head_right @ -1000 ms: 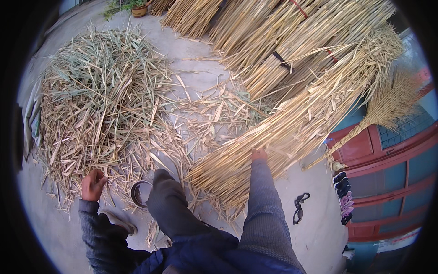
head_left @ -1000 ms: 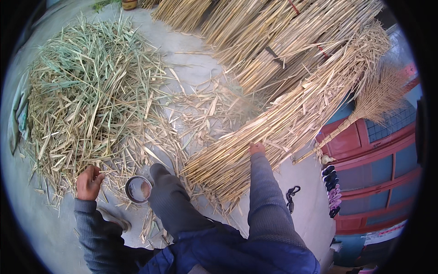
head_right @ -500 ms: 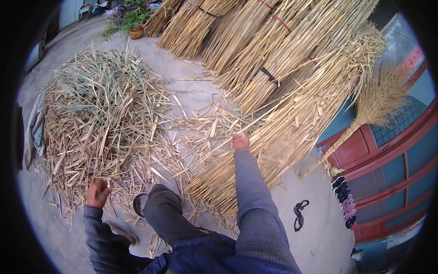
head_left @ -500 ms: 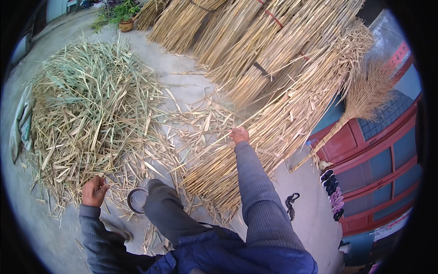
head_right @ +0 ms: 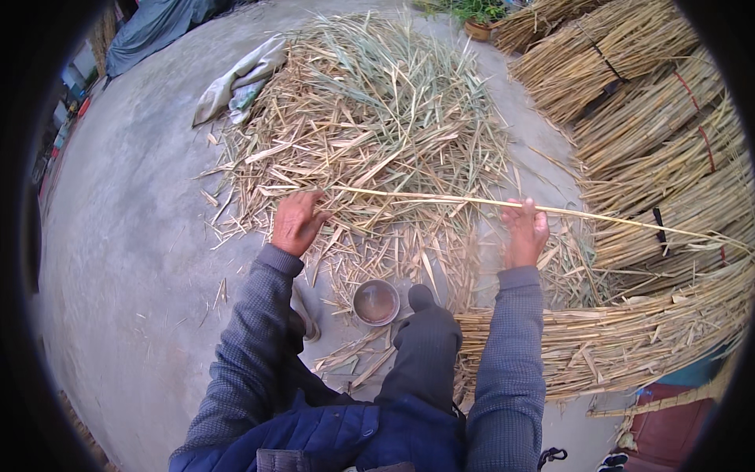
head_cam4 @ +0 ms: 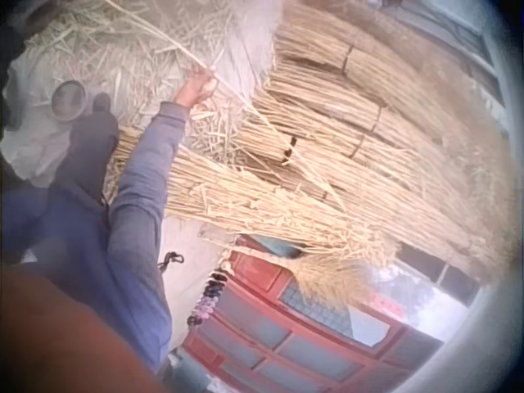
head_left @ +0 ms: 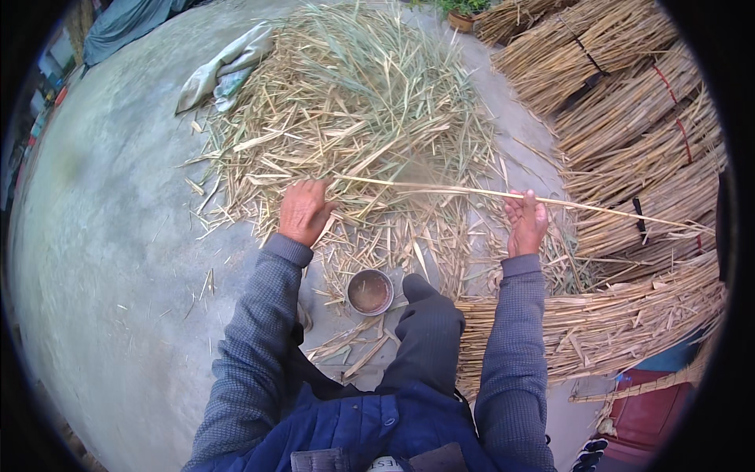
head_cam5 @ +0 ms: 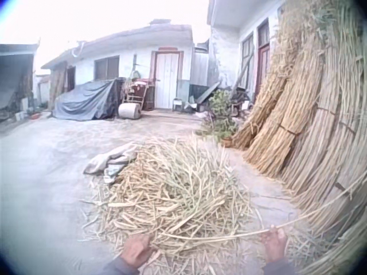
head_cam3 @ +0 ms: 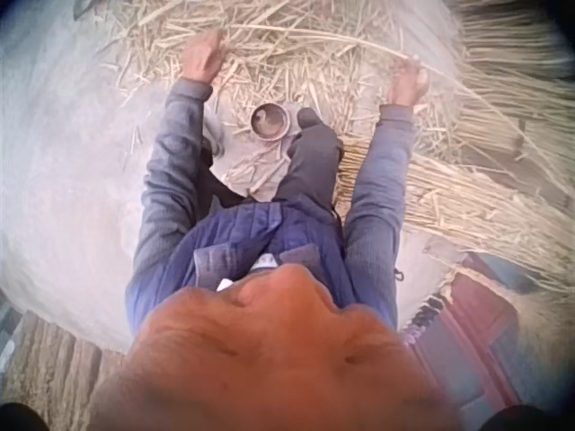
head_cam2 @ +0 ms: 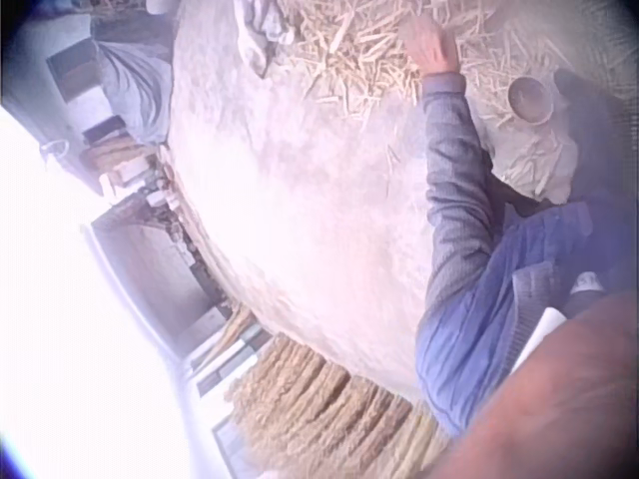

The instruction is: The person selects a bundle of dried stalks, removes the binding, and repeatedly strips the outer layers from individual stalks by hand. The stripped material accumulates on the floor while the person continues to process additional stalks one at a time.

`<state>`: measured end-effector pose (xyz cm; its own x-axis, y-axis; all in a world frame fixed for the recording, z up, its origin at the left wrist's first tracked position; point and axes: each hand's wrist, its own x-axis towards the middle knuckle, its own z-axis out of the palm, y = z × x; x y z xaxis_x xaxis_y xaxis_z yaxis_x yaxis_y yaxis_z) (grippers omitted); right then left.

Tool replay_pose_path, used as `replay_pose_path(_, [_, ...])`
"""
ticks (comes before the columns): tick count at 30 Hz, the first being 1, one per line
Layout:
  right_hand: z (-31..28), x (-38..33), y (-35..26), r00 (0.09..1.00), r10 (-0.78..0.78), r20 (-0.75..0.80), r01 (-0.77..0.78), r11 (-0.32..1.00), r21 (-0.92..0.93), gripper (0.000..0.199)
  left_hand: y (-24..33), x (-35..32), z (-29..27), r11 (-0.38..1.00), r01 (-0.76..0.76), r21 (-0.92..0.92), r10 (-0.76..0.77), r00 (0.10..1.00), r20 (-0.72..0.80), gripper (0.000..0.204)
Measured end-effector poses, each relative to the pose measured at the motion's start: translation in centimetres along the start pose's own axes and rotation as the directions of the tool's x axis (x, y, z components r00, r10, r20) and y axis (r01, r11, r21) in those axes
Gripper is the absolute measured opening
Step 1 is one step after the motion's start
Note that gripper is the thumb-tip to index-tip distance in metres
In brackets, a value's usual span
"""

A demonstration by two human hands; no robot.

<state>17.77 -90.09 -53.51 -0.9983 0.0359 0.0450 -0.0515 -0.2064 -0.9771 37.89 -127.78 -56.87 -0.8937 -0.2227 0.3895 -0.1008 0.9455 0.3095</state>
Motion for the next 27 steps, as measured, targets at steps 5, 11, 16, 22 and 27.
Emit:
replay_pose_path(5, [2.7,-2.0,-1.7,0.999,-0.045,0.008,0.045,0.998,-0.046,0.042,0.5,0.5,-1.1,0.992,-0.097,0.080,0.105,0.988,-0.115,0.049])
replay_pose_path(11, [4.1,-4.9,-2.2,0.996,-0.085,0.016,0.086,0.994,-0.067,0.045,3.3,1.4,-0.7,0.956,-0.282,-0.081,0.273,0.956,-0.107,0.039])
replay_pose_path(16, [4.5,-6.0,-3.2,0.997,-0.069,0.014,0.070,0.997,-0.045,0.042,4.9,1.8,-0.8,0.924,-0.329,-0.196,0.306,0.942,-0.139,0.028])
replay_pose_path(22, [4.7,-6.7,-4.2,0.995,-0.101,0.004,0.101,0.993,-0.054,0.041,7.3,2.3,0.2,0.857,-0.369,-0.360,0.308,0.926,-0.218,0.022])
replay_pose_path(27, [4.9,-6.7,-3.5,0.997,-0.067,-0.033,0.067,0.998,-0.017,0.040,7.3,2.3,1.0,0.837,-0.299,-0.459,0.252,0.954,-0.162,0.018])
